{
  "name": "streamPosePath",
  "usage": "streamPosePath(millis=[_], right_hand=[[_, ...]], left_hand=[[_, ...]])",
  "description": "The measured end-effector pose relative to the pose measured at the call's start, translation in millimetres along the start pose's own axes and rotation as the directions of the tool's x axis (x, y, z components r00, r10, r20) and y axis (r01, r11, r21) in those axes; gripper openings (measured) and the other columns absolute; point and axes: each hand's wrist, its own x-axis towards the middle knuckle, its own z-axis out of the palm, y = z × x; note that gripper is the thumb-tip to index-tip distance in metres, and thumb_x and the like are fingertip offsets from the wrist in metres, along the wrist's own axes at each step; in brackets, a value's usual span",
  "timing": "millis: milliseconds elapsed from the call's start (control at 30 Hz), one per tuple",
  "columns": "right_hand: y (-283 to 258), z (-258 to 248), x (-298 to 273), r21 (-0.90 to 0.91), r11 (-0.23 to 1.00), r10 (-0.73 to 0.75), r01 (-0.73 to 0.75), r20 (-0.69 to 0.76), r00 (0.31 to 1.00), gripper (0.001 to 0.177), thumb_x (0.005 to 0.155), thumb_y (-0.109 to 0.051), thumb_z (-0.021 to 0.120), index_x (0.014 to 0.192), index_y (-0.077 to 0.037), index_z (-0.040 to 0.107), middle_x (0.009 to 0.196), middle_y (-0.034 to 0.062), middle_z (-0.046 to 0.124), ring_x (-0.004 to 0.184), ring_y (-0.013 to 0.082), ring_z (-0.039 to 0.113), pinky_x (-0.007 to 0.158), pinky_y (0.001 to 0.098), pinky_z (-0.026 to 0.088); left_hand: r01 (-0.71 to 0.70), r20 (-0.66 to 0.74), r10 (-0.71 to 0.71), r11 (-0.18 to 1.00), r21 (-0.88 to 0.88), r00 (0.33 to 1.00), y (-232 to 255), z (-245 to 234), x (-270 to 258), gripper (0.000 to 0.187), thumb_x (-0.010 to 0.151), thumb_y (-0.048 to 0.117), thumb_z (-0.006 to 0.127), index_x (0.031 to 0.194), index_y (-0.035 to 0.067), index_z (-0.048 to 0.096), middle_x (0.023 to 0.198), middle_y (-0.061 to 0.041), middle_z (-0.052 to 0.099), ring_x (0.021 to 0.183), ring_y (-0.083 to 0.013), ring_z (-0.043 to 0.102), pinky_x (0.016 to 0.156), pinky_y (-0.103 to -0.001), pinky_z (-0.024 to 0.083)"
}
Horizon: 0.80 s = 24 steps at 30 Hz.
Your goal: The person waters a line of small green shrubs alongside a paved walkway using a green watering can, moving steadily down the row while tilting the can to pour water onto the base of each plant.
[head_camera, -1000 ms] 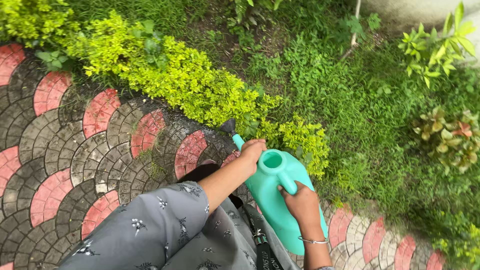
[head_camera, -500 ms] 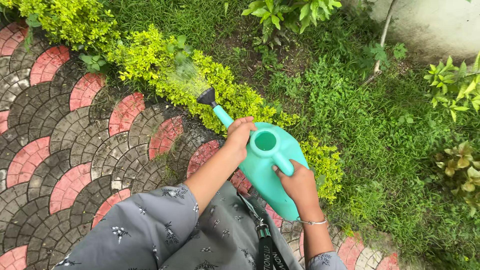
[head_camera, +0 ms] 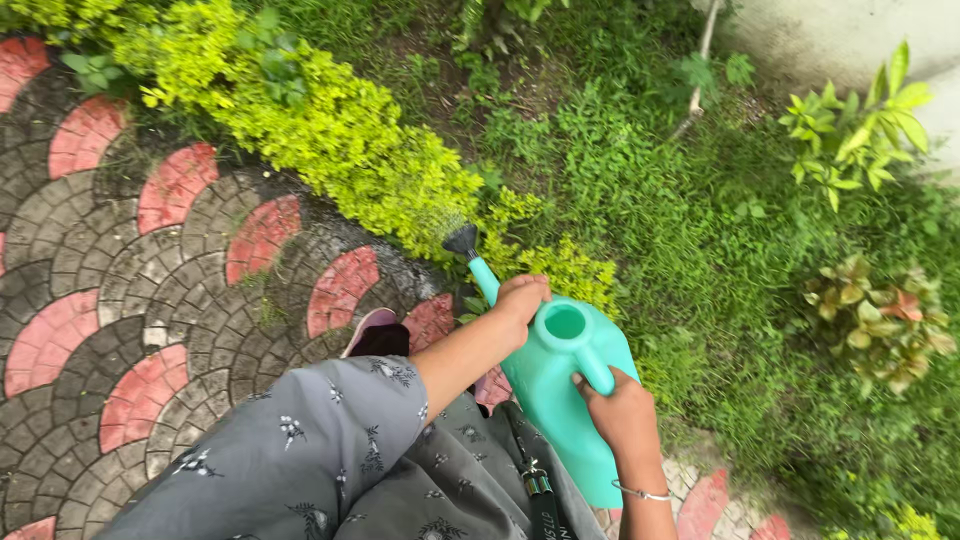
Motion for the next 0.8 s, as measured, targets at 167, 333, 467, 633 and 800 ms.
streamPosePath(millis=[167, 333, 467, 633, 800], right_hand=[[55.8, -19.1, -9.7, -0.03, 0.997, 0.064, -0.064, 0.001, 0.998, 0.041, 0.079, -0.046, 0.076, 0.102, -0.012, 0.079, 0.083, 0.0219, 0.075, 0.081, 0.039, 0.074, 0.078, 0.0466, 0.057], [60.5, -18.8, 8.0, -0.092, 0.996, 0.009, -0.008, 0.013, 1.0, 0.041, 0.08, -0.047, 0.076, 0.098, -0.01, 0.079, 0.082, 0.0225, 0.075, 0.081, 0.0399, 0.073, 0.078, 0.047, 0.057], [23.1, -10.0, 31.4, -0.082, 0.994, -0.071, 0.073, 0.025, 0.997, 0.042, 0.08, -0.047, 0.077, 0.095, -0.008, 0.076, 0.081, 0.0239, 0.074, 0.079, 0.0411, 0.072, 0.076, 0.0482, 0.056], [-36.6, -9.2, 49.9, -0.028, 0.971, -0.236, 0.237, 0.024, 0.971, 0.041, 0.08, -0.044, 0.077, 0.089, -0.004, 0.074, 0.079, 0.0241, 0.071, 0.076, 0.0425, 0.07, 0.073, 0.0489, 0.055], [-75.0, -16.6, 58.3, 0.094, 0.935, -0.343, 0.342, -0.008, 0.939, 0.039, 0.08, -0.044, 0.077, 0.091, -0.006, 0.075, 0.075, 0.0226, 0.071, 0.07, 0.0391, 0.071, 0.069, 0.0466, 0.055]], left_hand=[[0.057, 0.017, -0.057, 0.998, 0.016, 0.998, -71.6, 37.8, 3.0, 0.027, 0.07, -0.006, 0.066, 0.093, 0.008, 0.069, 0.093, -0.006, 0.069, 0.09, -0.0212, 0.064, 0.078, -0.036, 0.054], [0.087, -0.033, -0.087, 0.996, 0.01, 0.996, -74.4, 36.2, 15.7, 0.025, 0.071, -0.007, 0.065, 0.09, 0.008, 0.069, 0.092, -0.007, 0.068, 0.088, -0.0223, 0.064, 0.079, -0.037, 0.054], [0.011, -0.107, -0.011, 1.0, -0.004, 0.994, -34.5, 10.3, 38.6, 0.022, 0.071, -0.008, 0.065, 0.088, 0.006, 0.067, 0.093, -0.002, 0.07, 0.088, -0.0183, 0.064, 0.079, -0.034, 0.054], [-0.231, -0.198, 0.21, 0.969, -0.092, 0.957, 41.8, -21.6, 27.9, 0.023, 0.075, -0.002, 0.066, 0.097, 0.005, 0.068, 0.087, -0.002, 0.066, 0.082, -0.0162, 0.061, 0.077, -0.031, 0.051], [-0.333, -0.199, 0.312, 0.939, -0.083, 0.929, 126.5, -20.4, -20.6, 0.03, 0.073, -0.003, 0.066, 0.103, 0.002, 0.067, 0.088, -0.005, 0.065, 0.083, -0.018, 0.061, 0.077, -0.033, 0.052]])
